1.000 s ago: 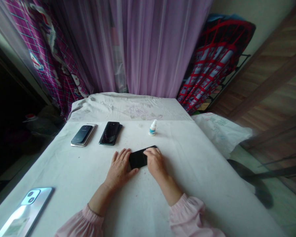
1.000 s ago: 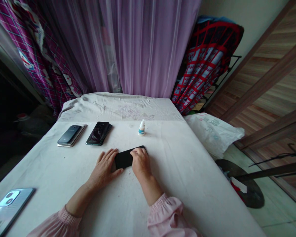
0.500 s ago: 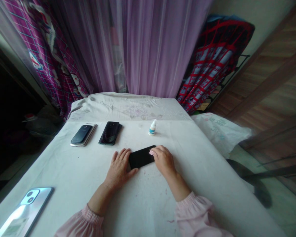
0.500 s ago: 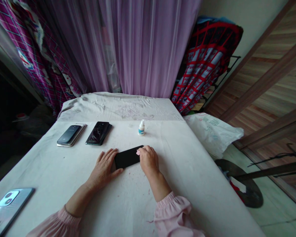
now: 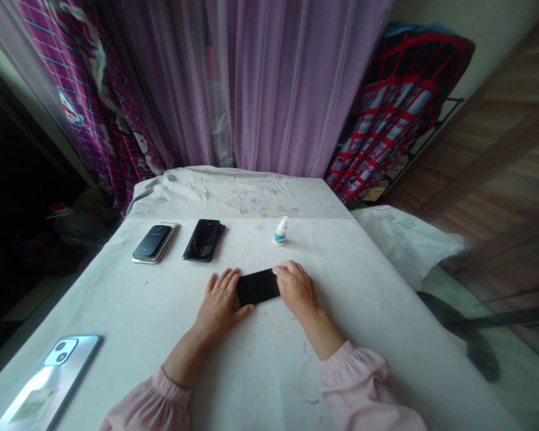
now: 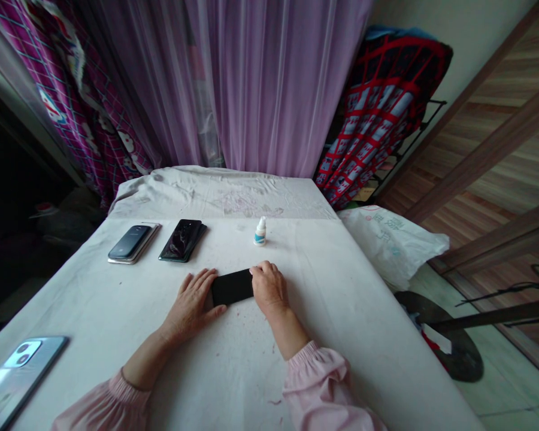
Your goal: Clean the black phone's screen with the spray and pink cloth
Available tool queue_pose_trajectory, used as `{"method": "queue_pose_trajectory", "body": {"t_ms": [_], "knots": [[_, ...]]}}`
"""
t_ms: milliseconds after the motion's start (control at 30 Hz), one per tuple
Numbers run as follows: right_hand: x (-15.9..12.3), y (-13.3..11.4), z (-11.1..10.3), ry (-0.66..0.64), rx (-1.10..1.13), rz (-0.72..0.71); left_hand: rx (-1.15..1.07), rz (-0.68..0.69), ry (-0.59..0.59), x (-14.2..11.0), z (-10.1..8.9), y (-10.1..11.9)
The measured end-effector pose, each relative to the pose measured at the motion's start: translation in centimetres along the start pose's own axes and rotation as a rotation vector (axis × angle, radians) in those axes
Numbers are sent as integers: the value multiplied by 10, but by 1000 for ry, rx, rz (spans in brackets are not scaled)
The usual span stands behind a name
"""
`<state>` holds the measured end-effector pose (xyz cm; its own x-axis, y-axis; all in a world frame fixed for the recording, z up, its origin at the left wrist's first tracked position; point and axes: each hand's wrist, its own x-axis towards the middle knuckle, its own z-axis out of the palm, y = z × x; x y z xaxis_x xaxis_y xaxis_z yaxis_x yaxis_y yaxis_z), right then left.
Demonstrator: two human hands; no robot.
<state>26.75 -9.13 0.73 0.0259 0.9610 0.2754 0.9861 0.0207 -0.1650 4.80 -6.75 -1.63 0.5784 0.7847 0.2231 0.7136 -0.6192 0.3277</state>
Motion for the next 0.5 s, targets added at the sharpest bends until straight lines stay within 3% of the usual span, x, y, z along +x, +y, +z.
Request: {"method": "queue_pose_trajectory", "body": {"t_ms": [267,500], "knots": [[-40,7,-7,67,71,-55,-14,5,-14,0,-1,0],[-1,0,1,40,85,22,-18,17,-24,0,0,-2]]}}
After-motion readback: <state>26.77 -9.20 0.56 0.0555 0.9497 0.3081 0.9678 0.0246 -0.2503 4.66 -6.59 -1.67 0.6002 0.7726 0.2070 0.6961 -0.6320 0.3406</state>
